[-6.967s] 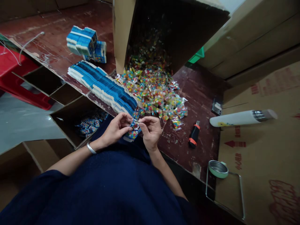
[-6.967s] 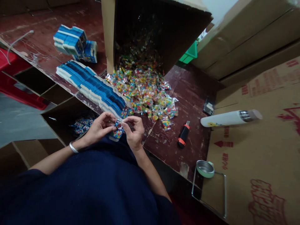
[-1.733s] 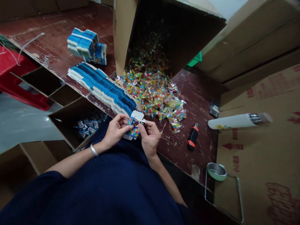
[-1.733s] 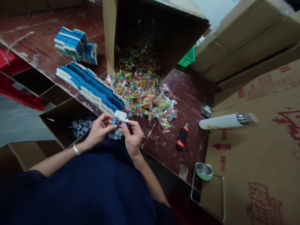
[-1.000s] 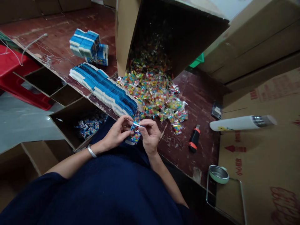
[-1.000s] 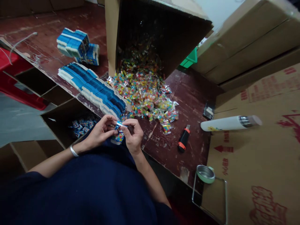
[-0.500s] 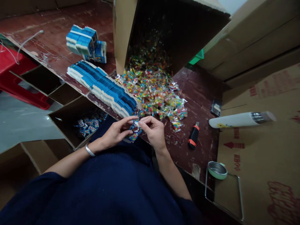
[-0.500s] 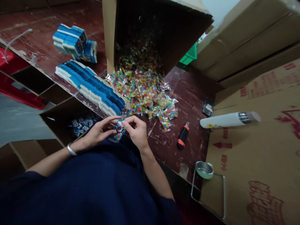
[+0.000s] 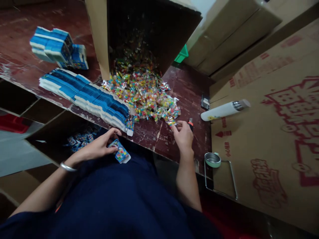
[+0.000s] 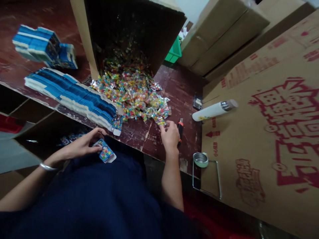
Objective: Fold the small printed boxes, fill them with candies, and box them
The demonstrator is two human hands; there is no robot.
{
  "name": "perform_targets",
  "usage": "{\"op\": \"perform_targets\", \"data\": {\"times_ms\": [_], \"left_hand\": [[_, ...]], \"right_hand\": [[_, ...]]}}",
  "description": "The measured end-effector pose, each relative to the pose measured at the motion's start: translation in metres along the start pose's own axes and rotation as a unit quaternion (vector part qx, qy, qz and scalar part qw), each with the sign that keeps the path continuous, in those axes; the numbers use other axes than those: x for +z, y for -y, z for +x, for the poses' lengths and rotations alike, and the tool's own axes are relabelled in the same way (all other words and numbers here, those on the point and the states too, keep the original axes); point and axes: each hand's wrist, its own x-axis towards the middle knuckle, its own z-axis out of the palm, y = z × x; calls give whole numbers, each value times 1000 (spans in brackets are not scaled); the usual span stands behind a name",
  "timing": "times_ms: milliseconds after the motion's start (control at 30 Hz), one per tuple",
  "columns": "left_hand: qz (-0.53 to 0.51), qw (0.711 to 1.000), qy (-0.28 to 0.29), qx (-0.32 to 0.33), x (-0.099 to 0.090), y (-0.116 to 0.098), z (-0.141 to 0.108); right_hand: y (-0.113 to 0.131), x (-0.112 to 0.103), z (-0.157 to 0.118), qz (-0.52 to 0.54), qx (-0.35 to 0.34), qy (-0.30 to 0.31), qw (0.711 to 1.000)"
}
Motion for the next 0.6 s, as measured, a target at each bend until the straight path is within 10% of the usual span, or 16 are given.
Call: {"op": "perform_targets", "data": {"times_ms": [200,433,600], "left_hand": [[195,966,169,-2,-31,-17,-15],[81,996,-4,19,6,-23,10],[168,977,-92,88,28,-19,26]], "right_hand": [[-33,18,7,75,24,42,996],[37,-8,-35,319,-98,165,928],[83,-37,-47,215,-254,265,905]]}}
